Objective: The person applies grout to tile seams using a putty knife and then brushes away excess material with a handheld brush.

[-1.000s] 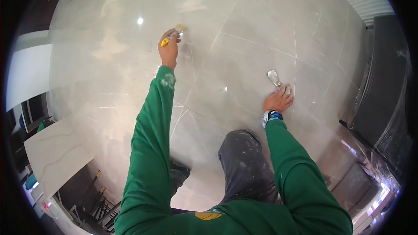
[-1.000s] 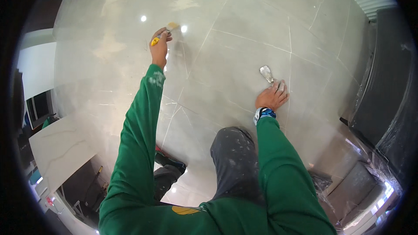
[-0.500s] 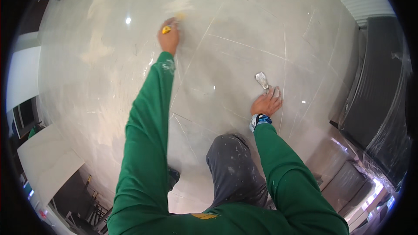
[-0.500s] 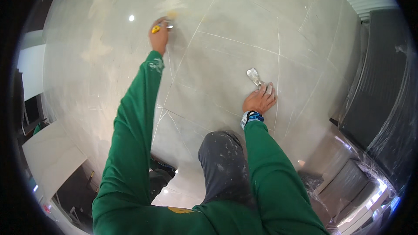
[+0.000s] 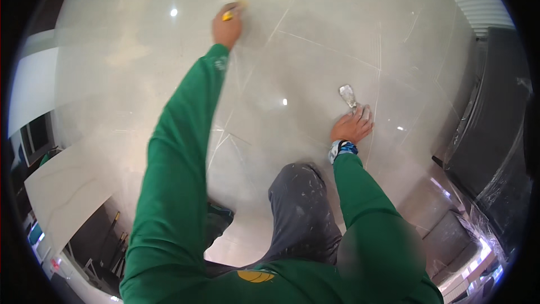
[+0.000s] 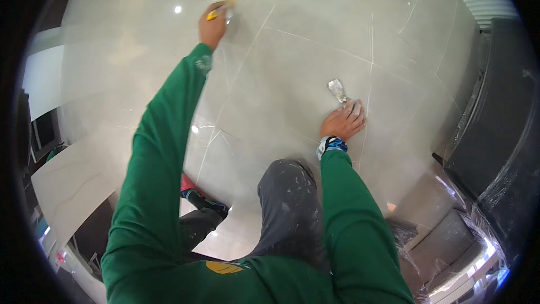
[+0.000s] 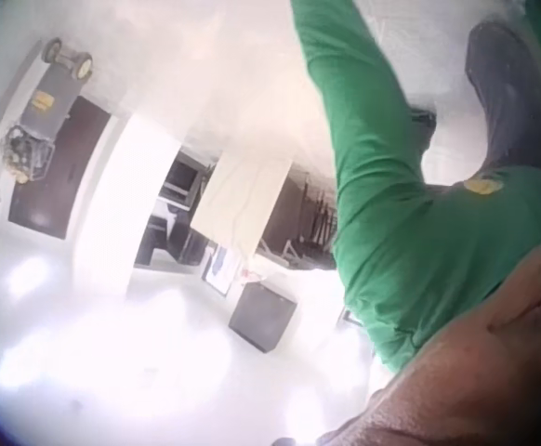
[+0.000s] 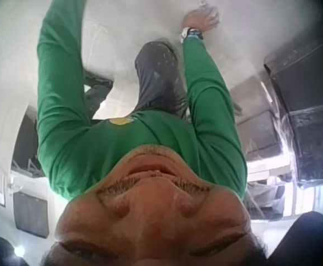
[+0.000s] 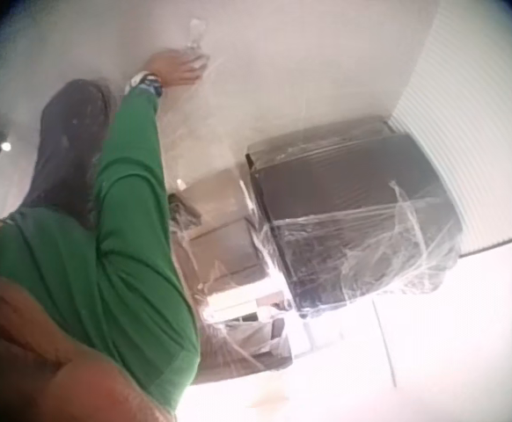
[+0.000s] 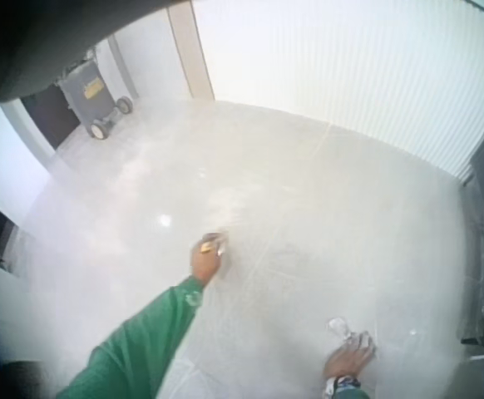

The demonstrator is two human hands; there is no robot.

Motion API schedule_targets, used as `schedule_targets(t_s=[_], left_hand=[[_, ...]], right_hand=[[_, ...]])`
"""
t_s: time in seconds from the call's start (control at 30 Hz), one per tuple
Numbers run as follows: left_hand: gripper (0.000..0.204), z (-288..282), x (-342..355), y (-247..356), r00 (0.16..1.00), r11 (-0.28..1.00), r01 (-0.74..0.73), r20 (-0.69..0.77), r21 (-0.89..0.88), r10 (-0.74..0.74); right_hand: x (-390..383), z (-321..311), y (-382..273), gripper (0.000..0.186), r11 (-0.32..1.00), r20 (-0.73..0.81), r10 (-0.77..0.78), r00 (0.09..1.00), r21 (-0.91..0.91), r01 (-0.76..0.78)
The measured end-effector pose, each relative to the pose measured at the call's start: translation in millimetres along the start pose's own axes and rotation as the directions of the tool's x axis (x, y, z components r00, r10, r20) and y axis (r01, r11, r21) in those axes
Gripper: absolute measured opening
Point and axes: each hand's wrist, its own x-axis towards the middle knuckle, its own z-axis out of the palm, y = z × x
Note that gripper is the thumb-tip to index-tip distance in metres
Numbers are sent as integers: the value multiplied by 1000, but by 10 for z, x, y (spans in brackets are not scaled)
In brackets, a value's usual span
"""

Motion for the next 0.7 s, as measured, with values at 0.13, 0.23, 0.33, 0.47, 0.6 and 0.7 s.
schedule_targets(t_s=[0.13, 0.23, 0.33, 0.47, 0.6, 0.7], left_hand=[[35, -1192, -403, 377, 971, 996, -89, 222, 7, 85], [31, -2162, -1235, 816, 940, 989, -3, 337, 149, -48], [45, -2636, -2238, 560, 748, 850, -460, 628, 258, 214], [45, -2236, -2925, 538, 331, 747, -662, 918, 61, 218], [53, -1602, -3185, 272, 535, 815, -557, 819, 159, 206], [57, -1476, -3325, 148, 632, 867, -455, 760, 203, 154]], right_hand=[[63, -27, 269, 41, 1000, -48, 8, 999, -30, -9], [14, -42, 252, 39, 999, -35, 35, 999, 1, -35], [-97, 142, 188, 36, 997, -42, 66, 997, 43, -65], [232, 110, 101, 35, 992, 89, 114, 989, 45, -119], [1061, 208, -317, 36, 880, 67, -101, 993, 472, 57], [1741, 303, -1049, 42, 816, 118, -214, 970, 567, 111]])
